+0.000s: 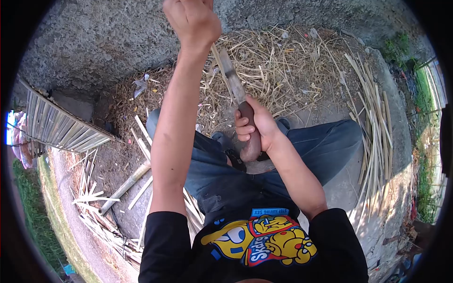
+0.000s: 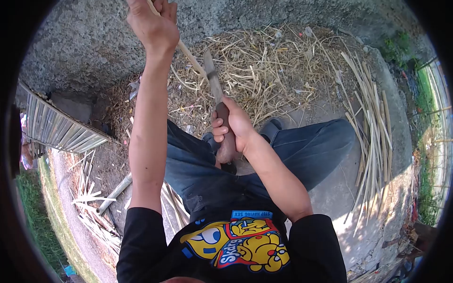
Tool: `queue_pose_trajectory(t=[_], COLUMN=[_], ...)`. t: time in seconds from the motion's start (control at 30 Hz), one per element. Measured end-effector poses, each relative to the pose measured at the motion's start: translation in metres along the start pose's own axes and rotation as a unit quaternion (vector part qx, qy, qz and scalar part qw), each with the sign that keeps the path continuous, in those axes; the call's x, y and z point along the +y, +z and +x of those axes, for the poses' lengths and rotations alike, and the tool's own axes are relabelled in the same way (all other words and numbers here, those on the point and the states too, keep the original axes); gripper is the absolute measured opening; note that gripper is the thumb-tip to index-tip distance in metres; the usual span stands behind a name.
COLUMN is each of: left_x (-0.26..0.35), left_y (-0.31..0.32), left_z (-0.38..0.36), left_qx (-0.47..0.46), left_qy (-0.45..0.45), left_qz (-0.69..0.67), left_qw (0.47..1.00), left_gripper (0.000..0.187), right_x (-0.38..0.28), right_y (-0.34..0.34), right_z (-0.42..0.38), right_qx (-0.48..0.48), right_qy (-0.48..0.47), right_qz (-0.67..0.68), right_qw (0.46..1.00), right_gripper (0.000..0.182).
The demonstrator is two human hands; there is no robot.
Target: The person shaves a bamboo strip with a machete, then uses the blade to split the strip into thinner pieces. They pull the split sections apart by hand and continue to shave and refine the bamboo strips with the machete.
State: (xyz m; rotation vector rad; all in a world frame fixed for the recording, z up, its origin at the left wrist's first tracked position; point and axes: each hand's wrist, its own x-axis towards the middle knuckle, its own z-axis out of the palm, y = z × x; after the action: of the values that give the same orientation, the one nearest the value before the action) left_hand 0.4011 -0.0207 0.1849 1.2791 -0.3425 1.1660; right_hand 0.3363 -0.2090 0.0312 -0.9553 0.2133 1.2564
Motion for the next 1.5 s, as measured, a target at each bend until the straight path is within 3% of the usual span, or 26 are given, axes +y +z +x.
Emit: queue_pose_trajectory(t=[0.03, 0.07, 0.17, 0.27, 0.37, 0.43, 0.47, 0.53, 0.6, 0.67, 0.73, 0.8, 0.87, 0.93, 1.03, 1.13, 1.17, 1.2, 1.23, 1.27, 1.3, 1.33, 1.37, 1.43, 1.47, 1.5], left_x=[-0.014, -0.016, -0.014, -0.007, -0.011, -0.012, -0.014, -0.014, -0.008, -0.001, 0.004, 0.012, 0.006, -0.001, -0.002, -0.017, -0.014, -0.016, -0.019, -0.022, -0.020, -0.019, -0.019, -0.019, -0.018, -0.016], left_y=[-0.004, -0.013, -0.021, -0.017, -0.019, -0.018, -0.017, -0.017, -0.042, -0.058, -0.060, -0.060, -0.068, -0.078, -0.067, -0.065, -0.064, -0.064, -0.063, -0.061, -0.057, -0.051, -0.045, -0.035, -0.031, -0.027], left_z=[-0.007, -0.013, 0.004, 0.011, 0.014, 0.011, 0.007, 0.003, 0.006, -0.019, -0.002, 0.007, 0.004, 0.009, 0.014, 0.024, 0.021, 0.022, 0.026, 0.027, 0.028, 0.028, 0.027, 0.024, 0.022, 0.020], left_qx=[-0.002, 0.007, -0.002, 0.054, 0.046, 0.032, 0.029, 0.016, 0.080, 0.080, 0.062, 0.018, 0.024, 0.010, 0.058, 0.087, -0.001, 0.009, 0.045, 0.076, 0.087, 0.103, 0.116, 0.125, 0.127, 0.128], left_qy=[-0.036, -0.049, -0.001, -0.001, -0.017, -0.023, -0.013, 0.000, -0.030, -0.060, -0.054, -0.029, -0.038, -0.027, -0.060, -0.033, -0.146, -0.142, -0.088, -0.031, -0.033, -0.004, 0.023, 0.030, 0.036, 0.060], left_qz=[0.010, 0.019, 0.010, 0.028, 0.017, 0.018, 0.076, 0.127, -0.029, -0.029, -0.052, 0.037, -0.005, 0.023, 0.057, 0.040, -0.398, -0.397, -0.111, 0.186, 0.188, 0.262, 0.335, 0.351, 0.364, 0.342], left_qw=[0.999, 0.999, 1.000, 0.998, 0.999, 0.999, 0.997, 0.992, 0.996, 0.995, 0.995, 0.999, 0.999, 0.999, 0.995, 0.995, 0.906, 0.907, 0.989, 0.979, 0.978, 0.959, 0.935, 0.927, 0.922, 0.929], left_gripper=[0.052, 0.052, 0.053, 0.053, 0.053, 0.052, 0.051, 0.050, 0.048, 0.049, 0.050, 0.057, 0.057, 0.059, 0.061, 0.064, 0.056, 0.056, 0.060, 0.064, 0.064, 0.065, 0.068, 0.068, 0.069, 0.068], right_x=[-0.013, -0.019, -0.049, -0.074, -0.049, 0.016, 0.047, 0.079, 0.059, 0.069, 0.039, 0.026, -0.002, -0.033, -0.087, -0.124, -0.127, -0.138, -0.158, -0.168, -0.155, -0.138, -0.113, -0.050, -0.010, 0.027], right_y=[-0.005, -0.007, 0.025, 0.057, 0.061, 0.022, -0.010, -0.042, -0.023, -0.017, -0.028, -0.040, -0.019, 0.025, 0.063, 0.110, 0.125, 0.119, 0.106, 0.099, 0.101, 0.103, 0.100, 0.070, 0.030, -0.016], right_z=[-0.001, -0.008, -0.051, -0.077, -0.043, 0.021, 0.059, 0.095, 0.087, 0.060, 0.050, 0.051, 0.014, -0.031, -0.090, -0.134, -0.140, -0.139, -0.138, -0.134, -0.136, -0.125, -0.106, -0.030, 0.026, 0.069], right_qx=[-0.171, -0.321, -0.199, -0.029, 0.032, 0.055, 0.075, 0.098, 0.075, 0.052, -0.206, -0.408, -0.239, -0.042, -0.006, -0.015, -0.026, -0.030, -0.136, -0.241, -0.190, -0.243, -0.189, -0.027, 0.111, 0.149], right_qy=[0.063, 0.119, -0.205, -0.474, -0.560, -0.462, -0.313, -0.202, -0.169, -0.112, 0.051, 0.170, -0.017, -0.222, -0.502, -0.675, -0.712, -0.706, -0.708, -0.702, -0.698, -0.684, -0.675, -0.586, -0.482, -0.326], right_qz=[0.215, 0.420, 0.128, -0.012, -0.006, -0.136, -0.289, -0.259, -0.192, -0.121, 0.133, 0.363, 0.097, -0.052, -0.214, -0.131, -0.052, -0.059, -0.066, -0.070, -0.055, -0.052, 0.033, -0.002, -0.118, -0.291], right_qw=[0.960, 0.840, 0.950, 0.880, 0.828, 0.875, 0.902, 0.939, 0.964, 0.985, 0.968, 0.820, 0.966, 0.973, 0.838, 0.726, 0.700, 0.705, 0.689, 0.667, 0.688, 0.686, 0.712, 0.810, 0.861, 0.887], right_gripper=[0.049, 0.049, 0.052, 0.059, 0.063, 0.053, 0.049, 0.051, 0.050, 0.050, 0.052, 0.055, 0.054, 0.055, 0.029, 0.024, 0.037, 0.037, 0.018, 0.011, 0.009, 0.010, 0.010, 0.008, 0.011, 0.014])
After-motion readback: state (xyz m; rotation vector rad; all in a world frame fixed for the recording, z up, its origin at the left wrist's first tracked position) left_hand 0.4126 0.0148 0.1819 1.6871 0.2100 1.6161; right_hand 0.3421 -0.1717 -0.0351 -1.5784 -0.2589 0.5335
